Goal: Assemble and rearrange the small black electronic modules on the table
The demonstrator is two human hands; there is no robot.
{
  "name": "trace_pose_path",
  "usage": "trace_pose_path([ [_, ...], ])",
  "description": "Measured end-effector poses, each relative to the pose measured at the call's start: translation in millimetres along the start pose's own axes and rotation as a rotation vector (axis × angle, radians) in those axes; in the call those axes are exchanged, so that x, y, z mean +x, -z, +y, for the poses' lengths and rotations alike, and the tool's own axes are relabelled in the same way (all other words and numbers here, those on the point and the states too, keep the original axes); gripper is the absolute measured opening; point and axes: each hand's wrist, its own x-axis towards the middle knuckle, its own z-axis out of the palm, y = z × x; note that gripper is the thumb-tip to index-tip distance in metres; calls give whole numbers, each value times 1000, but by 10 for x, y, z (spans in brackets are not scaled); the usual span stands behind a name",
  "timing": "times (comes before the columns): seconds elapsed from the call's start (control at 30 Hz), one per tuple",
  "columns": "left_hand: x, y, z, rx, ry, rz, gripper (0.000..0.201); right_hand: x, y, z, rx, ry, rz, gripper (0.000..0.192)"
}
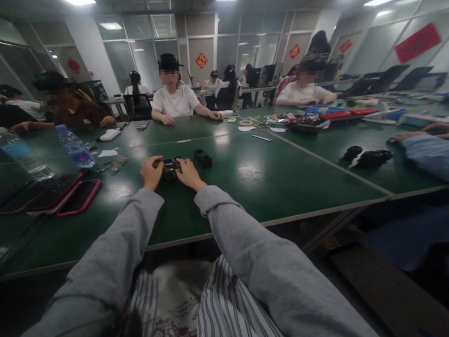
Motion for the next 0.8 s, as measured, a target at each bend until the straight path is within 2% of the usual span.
trace_pose_path([
  [0.07, 57, -36, -83, -57, 85, 4, 32, 3, -2, 10, 6, 7, 0, 53],
  [0.13, 121, -91, -189, -131, 123, -54, 39, 6, -5, 17, 7, 13, -4, 54],
  [0.23, 204, -191, -341, -255, 91, -114, 43, 10, -11, 22, 9, 13, -4, 54],
  [0.33, 251, -278, -437, -378, 62, -114, 41, 11, -22, 24, 21, 22, 14, 53],
  [0.47, 266, -329, -477, -450, 47, -95, 34, 10, -33, 30, 32, 28, 30, 52],
  [0.8, 287, -366, -513, -426, 50, -104, 29, 3, -10, 15, -20, 16, 22, 53],
])
